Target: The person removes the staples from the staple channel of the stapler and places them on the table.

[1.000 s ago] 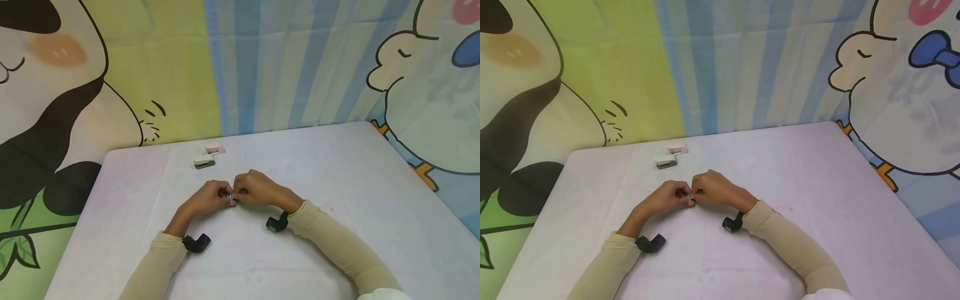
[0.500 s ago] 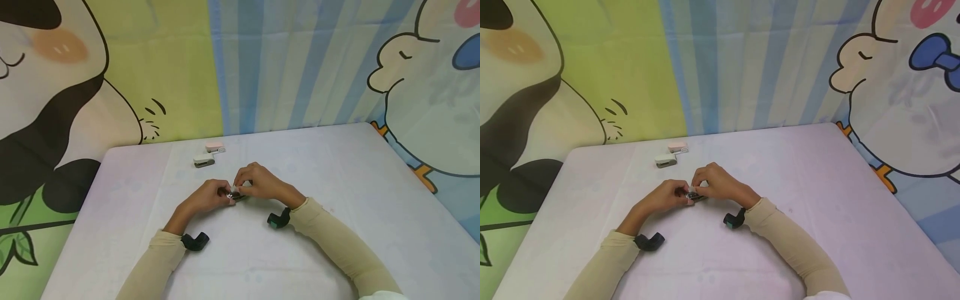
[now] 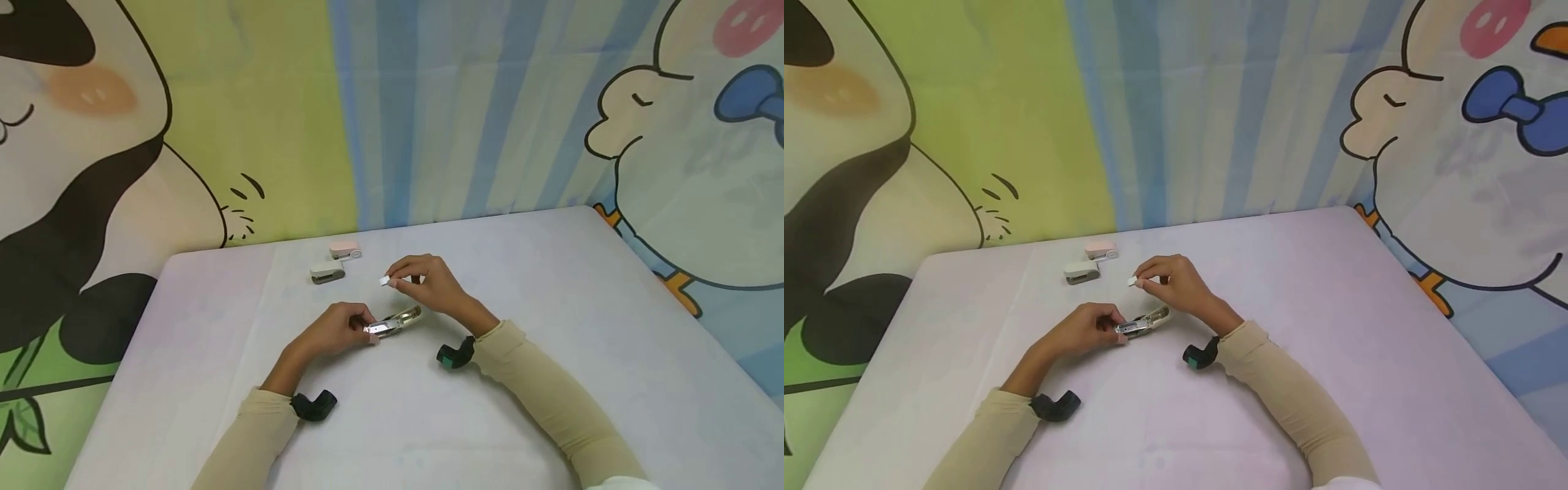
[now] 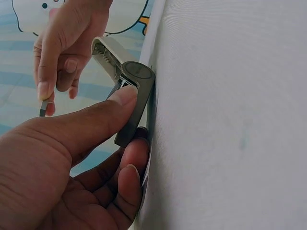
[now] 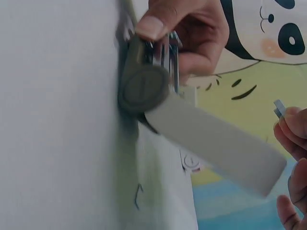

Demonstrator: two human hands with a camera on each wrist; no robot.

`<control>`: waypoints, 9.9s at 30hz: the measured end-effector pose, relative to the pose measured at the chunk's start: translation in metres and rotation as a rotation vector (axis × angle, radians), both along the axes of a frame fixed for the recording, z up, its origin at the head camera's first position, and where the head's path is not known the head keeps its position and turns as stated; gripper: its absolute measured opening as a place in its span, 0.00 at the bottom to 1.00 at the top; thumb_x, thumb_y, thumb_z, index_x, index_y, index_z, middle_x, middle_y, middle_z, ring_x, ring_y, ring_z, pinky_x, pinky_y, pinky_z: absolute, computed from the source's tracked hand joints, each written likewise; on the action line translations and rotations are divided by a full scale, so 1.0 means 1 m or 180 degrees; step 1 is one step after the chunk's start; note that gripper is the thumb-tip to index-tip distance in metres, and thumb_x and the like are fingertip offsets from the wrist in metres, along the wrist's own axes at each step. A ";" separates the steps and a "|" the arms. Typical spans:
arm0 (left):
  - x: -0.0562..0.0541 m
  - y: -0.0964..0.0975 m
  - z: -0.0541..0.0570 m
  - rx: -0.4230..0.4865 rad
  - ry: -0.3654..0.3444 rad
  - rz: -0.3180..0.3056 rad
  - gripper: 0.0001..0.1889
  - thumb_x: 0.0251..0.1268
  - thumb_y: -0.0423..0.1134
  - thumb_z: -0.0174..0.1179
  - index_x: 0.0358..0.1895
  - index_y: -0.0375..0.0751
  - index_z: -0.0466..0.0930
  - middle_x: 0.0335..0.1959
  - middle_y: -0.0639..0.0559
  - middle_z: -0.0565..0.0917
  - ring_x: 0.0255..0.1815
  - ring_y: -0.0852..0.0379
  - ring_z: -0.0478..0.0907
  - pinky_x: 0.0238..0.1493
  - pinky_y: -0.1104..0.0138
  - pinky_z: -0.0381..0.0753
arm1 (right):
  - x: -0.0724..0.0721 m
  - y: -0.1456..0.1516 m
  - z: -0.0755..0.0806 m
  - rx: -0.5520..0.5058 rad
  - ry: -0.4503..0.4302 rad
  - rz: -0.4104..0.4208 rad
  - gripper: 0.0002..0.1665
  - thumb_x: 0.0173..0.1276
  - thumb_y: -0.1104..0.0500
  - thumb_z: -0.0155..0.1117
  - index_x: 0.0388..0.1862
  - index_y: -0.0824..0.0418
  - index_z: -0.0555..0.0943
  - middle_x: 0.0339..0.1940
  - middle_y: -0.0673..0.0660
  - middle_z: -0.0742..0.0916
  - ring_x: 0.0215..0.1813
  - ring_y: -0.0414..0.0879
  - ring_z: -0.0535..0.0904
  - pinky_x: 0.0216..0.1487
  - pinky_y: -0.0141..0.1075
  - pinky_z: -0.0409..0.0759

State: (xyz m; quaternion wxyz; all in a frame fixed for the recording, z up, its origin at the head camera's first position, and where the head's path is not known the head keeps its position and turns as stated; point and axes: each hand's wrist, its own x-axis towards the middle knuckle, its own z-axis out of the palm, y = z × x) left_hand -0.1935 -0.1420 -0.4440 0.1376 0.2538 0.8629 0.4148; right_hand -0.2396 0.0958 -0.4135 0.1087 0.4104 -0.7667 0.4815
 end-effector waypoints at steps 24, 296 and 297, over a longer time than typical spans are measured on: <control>-0.001 -0.008 -0.002 0.0180 -0.0054 -0.0018 0.10 0.55 0.39 0.73 0.39 0.44 0.84 0.27 0.57 0.81 0.28 0.59 0.75 0.30 0.67 0.74 | -0.101 0.011 -0.007 0.1143 -0.1001 -0.0969 0.06 0.67 0.59 0.67 0.38 0.59 0.90 0.42 0.55 0.88 0.28 0.48 0.78 0.29 0.37 0.70; -0.040 -0.007 0.003 0.0017 0.0343 0.0459 0.03 0.54 0.36 0.73 0.29 0.40 0.90 0.21 0.53 0.70 0.26 0.57 0.63 0.28 0.67 0.62 | -0.016 -0.042 0.009 0.2311 -0.0452 0.0223 0.07 0.66 0.56 0.69 0.32 0.58 0.83 0.29 0.49 0.79 0.29 0.41 0.68 0.32 0.33 0.66; -0.040 -0.007 0.003 0.0020 0.0352 0.0441 0.03 0.54 0.35 0.73 0.27 0.39 0.90 0.21 0.53 0.70 0.25 0.57 0.63 0.28 0.67 0.62 | -0.017 -0.041 0.009 0.2256 -0.0474 0.0271 0.08 0.66 0.57 0.69 0.29 0.57 0.81 0.27 0.49 0.78 0.27 0.41 0.67 0.31 0.33 0.65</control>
